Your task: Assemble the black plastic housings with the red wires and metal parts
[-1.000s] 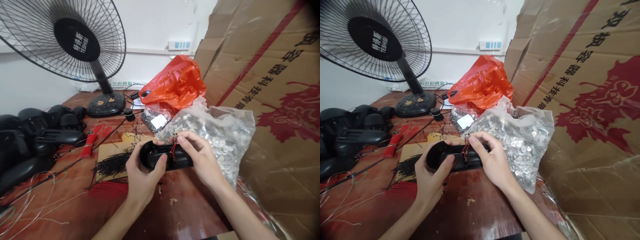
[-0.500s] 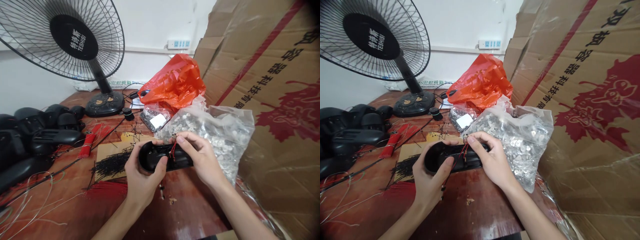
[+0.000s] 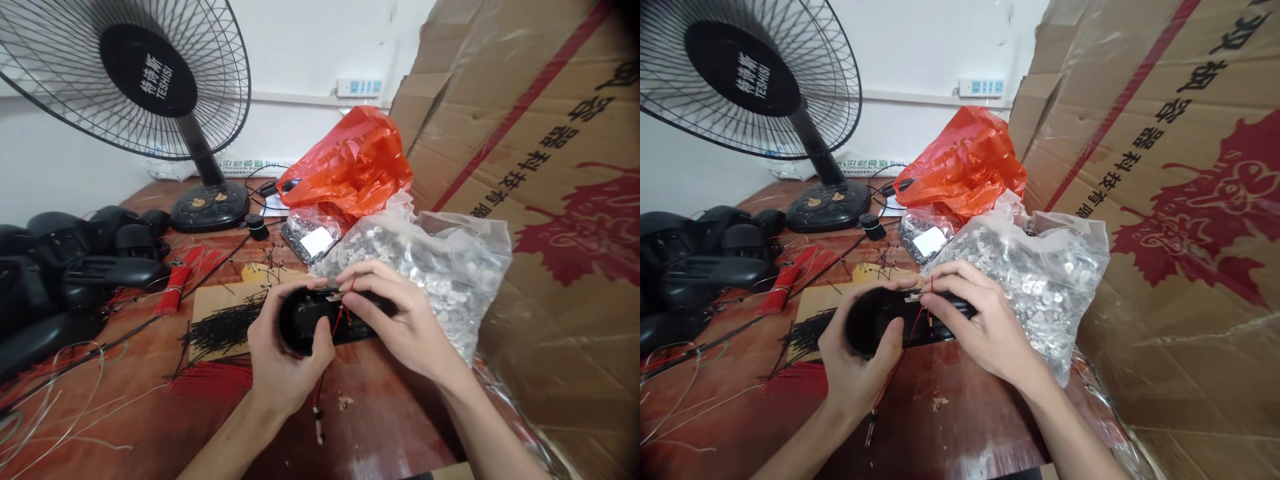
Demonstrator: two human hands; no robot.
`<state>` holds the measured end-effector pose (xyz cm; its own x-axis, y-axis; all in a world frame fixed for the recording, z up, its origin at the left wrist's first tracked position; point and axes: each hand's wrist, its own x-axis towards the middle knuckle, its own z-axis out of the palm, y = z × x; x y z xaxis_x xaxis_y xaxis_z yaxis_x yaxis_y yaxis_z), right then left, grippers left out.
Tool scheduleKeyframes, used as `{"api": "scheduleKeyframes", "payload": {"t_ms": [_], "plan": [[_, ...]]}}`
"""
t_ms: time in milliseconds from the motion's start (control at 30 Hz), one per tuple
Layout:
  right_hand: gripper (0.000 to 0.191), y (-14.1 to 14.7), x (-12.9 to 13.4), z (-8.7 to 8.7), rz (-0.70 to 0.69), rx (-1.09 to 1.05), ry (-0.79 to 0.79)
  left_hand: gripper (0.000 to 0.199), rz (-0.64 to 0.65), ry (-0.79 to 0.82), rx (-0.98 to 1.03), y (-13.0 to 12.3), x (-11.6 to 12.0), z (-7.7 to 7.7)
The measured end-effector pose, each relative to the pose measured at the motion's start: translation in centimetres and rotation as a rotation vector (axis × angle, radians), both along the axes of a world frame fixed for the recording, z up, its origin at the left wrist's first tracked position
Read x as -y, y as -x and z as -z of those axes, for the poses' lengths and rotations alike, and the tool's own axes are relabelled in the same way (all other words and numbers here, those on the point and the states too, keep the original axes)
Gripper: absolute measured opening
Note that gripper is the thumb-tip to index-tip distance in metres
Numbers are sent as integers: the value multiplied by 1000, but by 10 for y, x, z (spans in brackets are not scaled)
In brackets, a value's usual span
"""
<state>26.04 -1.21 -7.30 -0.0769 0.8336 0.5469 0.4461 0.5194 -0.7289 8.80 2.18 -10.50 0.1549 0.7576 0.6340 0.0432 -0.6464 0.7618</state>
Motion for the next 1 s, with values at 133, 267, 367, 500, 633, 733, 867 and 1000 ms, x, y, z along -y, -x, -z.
{"api": "scheduleKeyframes", "payload": {"t_ms": [133, 267, 367, 500, 633, 733, 867, 1000], "plan": [[9, -2, 1, 1, 13, 156, -100, 39, 30, 5, -14, 1, -1, 2], [15, -2, 2, 3, 57, 290, -183, 38, 45, 16, -21, 2, 1, 3], [17, -1, 4, 5, 85, 362, -198, 37, 60, 25, -9, 1, 3, 4], [23, 2, 6, 5, 146, 357, -240, 34, 28, 53, -8, -1, 3, 4], [41, 7, 8, 4, 195, 302, -235, 32, 3, 71, -33, -1, 1, 3], [47, 11, 8, 5, 167, 326, -170, 32, -16, 68, -77, -1, 0, 3], [42, 15, 6, 9, 202, 308, -165, 34, -50, 63, -139, -1, 1, 3], [28, 16, 4, 12, 232, 304, -200, 39, -33, 72, -142, -1, 1, 4]]}}
